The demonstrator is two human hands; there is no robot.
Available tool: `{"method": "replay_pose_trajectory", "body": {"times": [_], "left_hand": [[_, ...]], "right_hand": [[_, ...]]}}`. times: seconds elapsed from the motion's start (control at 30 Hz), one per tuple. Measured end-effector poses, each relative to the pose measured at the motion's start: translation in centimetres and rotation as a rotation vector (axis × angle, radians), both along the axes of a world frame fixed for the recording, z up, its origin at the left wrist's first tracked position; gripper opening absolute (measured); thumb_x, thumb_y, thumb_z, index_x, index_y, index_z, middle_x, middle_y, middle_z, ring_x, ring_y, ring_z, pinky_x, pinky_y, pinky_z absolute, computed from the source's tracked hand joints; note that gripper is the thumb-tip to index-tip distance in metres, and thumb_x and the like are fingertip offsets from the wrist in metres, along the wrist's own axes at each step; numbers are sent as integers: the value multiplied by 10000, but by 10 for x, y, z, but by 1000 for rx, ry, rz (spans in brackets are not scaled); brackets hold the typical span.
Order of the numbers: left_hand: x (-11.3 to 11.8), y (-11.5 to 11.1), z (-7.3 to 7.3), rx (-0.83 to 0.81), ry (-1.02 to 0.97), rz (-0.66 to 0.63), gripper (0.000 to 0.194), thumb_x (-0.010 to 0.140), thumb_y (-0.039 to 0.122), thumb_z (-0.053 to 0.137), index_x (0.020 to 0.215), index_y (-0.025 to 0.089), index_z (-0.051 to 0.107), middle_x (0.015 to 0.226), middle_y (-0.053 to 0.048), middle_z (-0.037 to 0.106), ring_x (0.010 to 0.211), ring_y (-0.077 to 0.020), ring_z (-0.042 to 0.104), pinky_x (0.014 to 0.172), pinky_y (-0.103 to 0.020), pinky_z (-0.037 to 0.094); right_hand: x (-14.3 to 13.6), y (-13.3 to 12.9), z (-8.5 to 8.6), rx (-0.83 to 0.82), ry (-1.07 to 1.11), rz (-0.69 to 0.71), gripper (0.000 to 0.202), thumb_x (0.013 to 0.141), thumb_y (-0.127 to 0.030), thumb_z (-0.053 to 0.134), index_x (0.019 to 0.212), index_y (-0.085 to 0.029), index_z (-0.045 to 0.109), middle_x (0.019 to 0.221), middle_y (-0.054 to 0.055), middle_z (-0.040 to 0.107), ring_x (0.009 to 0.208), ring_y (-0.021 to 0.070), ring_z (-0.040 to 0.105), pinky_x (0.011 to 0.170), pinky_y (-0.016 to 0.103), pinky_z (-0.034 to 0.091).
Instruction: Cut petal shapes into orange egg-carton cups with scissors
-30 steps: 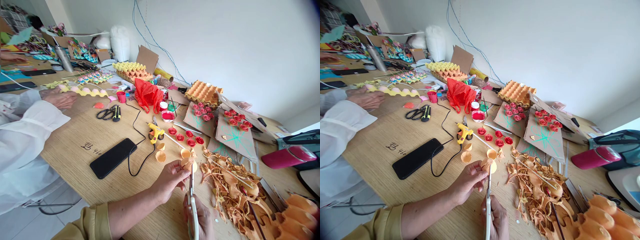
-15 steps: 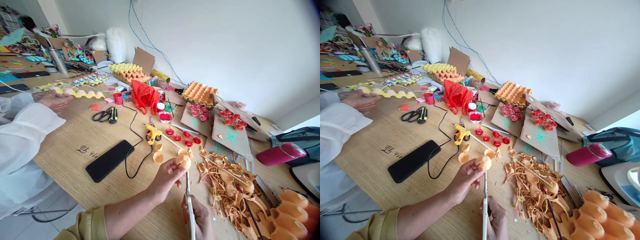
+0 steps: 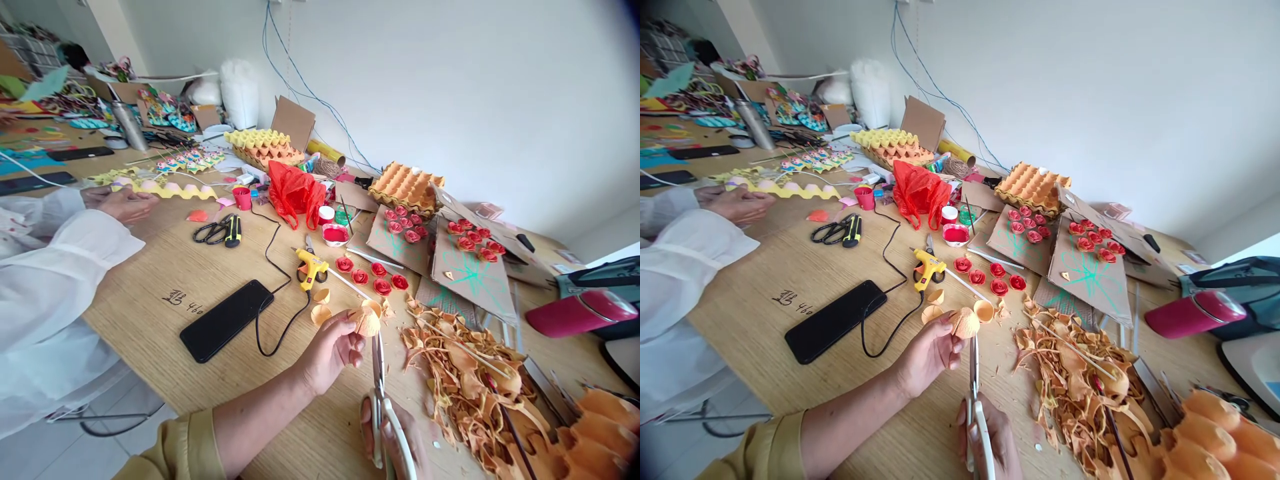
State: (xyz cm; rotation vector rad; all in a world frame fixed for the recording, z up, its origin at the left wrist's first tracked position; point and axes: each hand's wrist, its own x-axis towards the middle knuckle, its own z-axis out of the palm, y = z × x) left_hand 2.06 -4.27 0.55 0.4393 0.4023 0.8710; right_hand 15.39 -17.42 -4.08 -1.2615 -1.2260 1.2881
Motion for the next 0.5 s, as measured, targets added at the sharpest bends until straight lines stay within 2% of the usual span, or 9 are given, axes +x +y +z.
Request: {"method": "replay_pose_trajectory", "body": {"times": [0.13, 0.27, 0.37, 0.5], "left_hand": [[0, 0, -2, -68, -54, -80, 320, 690, 342, 749, 934, 167, 637, 769, 7, 563, 594, -88, 469, 431, -194, 366], [-1, -1, -3, -37, -23, -140, 345, 720, 413, 782, 907, 166, 630, 757, 17, 530, 601, -80, 456, 438, -188, 353], [-1, -3, -3, 2, 33, -178, 342, 698, 351, 832, 886, 165, 615, 757, 27, 500, 621, -67, 446, 450, -174, 317], [0, -5, 1, 13, 74, -158, 375, 658, 332, 869, 857, 160, 601, 770, 34, 495, 603, -49, 400, 452, -174, 282]], "right_hand": [[3, 0, -1, 41, -87, -26, 526, 884, -711, 464, 790, -205, 570, 581, -12, 509, 487, 130, 436, 472, 246, 356], [9, 3, -7, 201, -357, -75, 348, 933, -508, 533, 804, -193, 605, 659, 9, 560, 565, 145, 503, 531, 246, 421], [13, 4, -12, 298, -533, -125, 245, 923, -405, 583, 811, -191, 619, 692, 23, 605, 598, 159, 549, 561, 245, 466], [15, 3, -16, 349, -631, -142, 206, 912, -370, 603, 791, -203, 603, 684, 26, 617, 614, 173, 589, 563, 243, 504]]}}
